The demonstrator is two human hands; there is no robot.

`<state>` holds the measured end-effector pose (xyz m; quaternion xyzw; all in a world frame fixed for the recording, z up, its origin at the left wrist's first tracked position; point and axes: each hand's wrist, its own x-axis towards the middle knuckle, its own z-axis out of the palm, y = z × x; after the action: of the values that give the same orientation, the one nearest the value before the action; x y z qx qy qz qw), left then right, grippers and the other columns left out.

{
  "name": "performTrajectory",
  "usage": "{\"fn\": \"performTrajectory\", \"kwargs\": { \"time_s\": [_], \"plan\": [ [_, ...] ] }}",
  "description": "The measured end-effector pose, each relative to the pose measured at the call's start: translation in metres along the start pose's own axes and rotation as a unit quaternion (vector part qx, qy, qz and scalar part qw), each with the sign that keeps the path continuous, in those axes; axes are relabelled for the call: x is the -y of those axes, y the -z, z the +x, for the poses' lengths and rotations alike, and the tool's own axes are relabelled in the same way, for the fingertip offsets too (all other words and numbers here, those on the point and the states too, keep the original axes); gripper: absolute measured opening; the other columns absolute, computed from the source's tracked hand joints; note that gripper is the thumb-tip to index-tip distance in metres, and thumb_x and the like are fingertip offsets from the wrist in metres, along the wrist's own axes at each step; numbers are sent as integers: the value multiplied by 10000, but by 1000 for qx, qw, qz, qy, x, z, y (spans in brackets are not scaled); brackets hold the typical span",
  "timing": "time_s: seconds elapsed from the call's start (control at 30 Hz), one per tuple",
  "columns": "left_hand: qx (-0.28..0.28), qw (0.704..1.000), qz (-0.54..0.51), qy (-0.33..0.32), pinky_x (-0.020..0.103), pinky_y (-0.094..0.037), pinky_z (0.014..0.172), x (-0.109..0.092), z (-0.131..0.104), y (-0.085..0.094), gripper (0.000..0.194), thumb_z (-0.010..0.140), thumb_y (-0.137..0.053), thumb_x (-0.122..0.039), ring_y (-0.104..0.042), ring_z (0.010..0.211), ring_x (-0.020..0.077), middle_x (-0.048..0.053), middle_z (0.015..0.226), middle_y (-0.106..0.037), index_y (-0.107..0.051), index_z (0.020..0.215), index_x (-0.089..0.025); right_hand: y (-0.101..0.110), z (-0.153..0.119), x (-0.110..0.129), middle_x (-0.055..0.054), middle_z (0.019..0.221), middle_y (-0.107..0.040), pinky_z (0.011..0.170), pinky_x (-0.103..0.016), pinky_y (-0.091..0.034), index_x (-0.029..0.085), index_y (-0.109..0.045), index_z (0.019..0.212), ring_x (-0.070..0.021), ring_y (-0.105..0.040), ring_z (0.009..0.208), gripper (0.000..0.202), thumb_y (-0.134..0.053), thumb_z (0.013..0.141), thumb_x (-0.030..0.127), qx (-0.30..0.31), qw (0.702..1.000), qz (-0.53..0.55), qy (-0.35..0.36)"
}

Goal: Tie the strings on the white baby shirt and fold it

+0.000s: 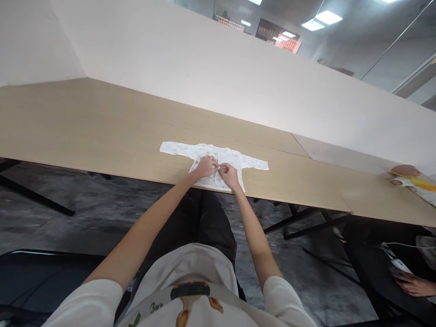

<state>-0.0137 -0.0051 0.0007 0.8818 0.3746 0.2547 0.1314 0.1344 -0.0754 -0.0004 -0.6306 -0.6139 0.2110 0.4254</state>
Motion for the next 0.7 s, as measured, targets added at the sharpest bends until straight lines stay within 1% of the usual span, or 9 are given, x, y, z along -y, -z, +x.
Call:
{"fn": "performTrajectory", "kwargs": {
  "time_s": [0.1, 0.27, 0.37, 0.47, 0.6, 0.7],
  "plan": [
    [0, 1000, -14, -3, 447, -391, 1003, 4, 2, -2, 164, 792, -591, -245, -550, 1108, 284, 85, 1056, -686, -745, 772, -193, 0, 1, -1, 30, 735, -655, 704, -238, -487, 189, -656, 969, -123, -573, 657, 256, -553, 735, 203, 8, 1000, 21, -2],
    [-2, 999, -41, 9, 429, -401, 999, 11, 7, -5, 169, 800, -595, -267, -559, 1067, 262, 76, 1037, -690, -744, 777, -190, 0, 1, -1, 37, 720, -639, 702, -244, -495, 196, -625, 951, -127, -579, 660, 230, -579, 728, 231, -19, 998, 44, -29],
    [-8, 998, -70, 2, 409, -399, 1015, 13, 7, -3, 159, 801, -619, -293, -563, 1059, 246, 59, 1017, -701, -751, 787, -205, 0, 0, -1, 27, 738, -658, 686, -245, -507, 195, -615, 959, -133, -598, 671, 242, -591, 721, 231, -22, 997, 58, -45],
    [-14, 994, -106, -14, 393, -391, 1033, 13, 6, 1, 164, 814, -625, -310, -567, 1062, 232, 43, 1006, -710, -760, 788, -220, 0, -1, -1, 9, 760, -682, 635, -243, -514, 191, -614, 991, -142, -613, 665, 261, -580, 736, 237, -19, 996, 67, -58],
    [0, 992, -118, -38, 398, -366, 1061, 12, 5, 4, 150, 794, -631, -250, -579, 1053, 226, 33, 1020, -716, -777, 817, -231, 1, -2, -2, -1, 755, -700, 576, -229, -508, 185, -615, 1034, -137, -615, 631, 273, -562, 774, 248, -14, 994, 86, -61],
    [7, 994, -105, -39, 404, -365, 1061, 13, 5, 3, 141, 755, -664, -232, -565, 1083, 237, 27, 1044, -712, -776, 840, -240, 1, -2, -2, -3, 747, -709, 542, -218, -497, 192, -611, 1055, -134, -616, 610, 281, -586, 808, 323, -5, 994, 94, -52]
  ]
}}
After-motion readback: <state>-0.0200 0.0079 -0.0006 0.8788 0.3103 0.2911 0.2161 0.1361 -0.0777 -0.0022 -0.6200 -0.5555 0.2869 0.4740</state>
